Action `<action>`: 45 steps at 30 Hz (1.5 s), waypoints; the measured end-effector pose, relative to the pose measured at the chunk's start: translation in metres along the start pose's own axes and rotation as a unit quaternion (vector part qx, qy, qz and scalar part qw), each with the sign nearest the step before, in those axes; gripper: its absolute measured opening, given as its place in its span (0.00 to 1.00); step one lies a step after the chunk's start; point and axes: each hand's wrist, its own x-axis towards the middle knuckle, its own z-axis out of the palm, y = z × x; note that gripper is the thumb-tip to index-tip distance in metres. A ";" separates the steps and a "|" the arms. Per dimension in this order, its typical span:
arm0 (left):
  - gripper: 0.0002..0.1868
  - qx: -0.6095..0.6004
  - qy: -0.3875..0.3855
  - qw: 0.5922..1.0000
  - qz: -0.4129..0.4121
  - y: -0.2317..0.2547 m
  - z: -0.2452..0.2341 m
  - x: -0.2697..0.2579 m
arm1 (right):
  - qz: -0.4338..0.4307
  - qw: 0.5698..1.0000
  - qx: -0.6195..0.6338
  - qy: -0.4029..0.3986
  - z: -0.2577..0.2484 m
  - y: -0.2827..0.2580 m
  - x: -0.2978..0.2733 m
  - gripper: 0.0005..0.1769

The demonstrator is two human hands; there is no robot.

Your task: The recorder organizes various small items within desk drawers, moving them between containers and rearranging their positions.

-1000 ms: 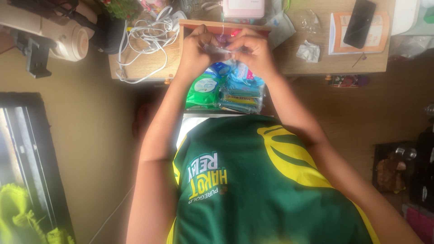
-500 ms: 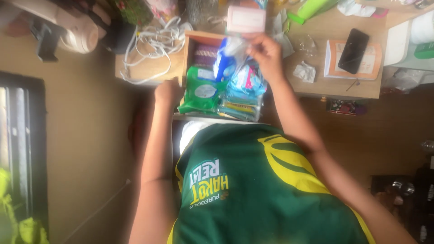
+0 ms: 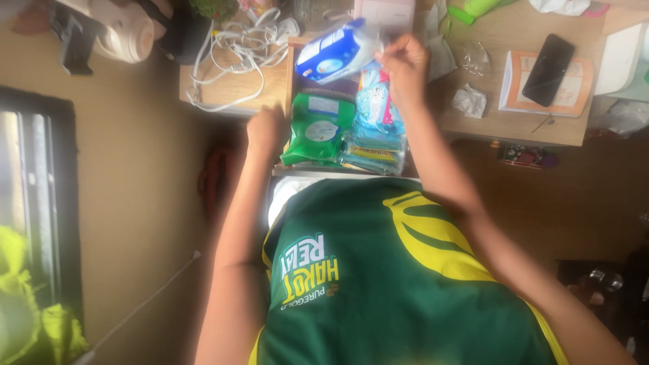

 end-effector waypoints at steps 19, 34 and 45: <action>0.20 0.095 0.025 0.978 0.183 0.182 -0.066 0.091 | 0.056 0.687 -0.714 -0.125 -0.022 -0.024 -0.072 0.49; 0.20 0.093 0.048 0.977 0.184 0.194 -0.051 0.082 | -0.013 0.845 -0.512 0.152 -0.129 -0.085 -0.036 0.21; 0.16 0.094 0.082 0.969 0.215 0.174 -0.033 0.098 | -0.123 0.535 -0.823 0.144 -0.131 -0.016 -0.053 0.44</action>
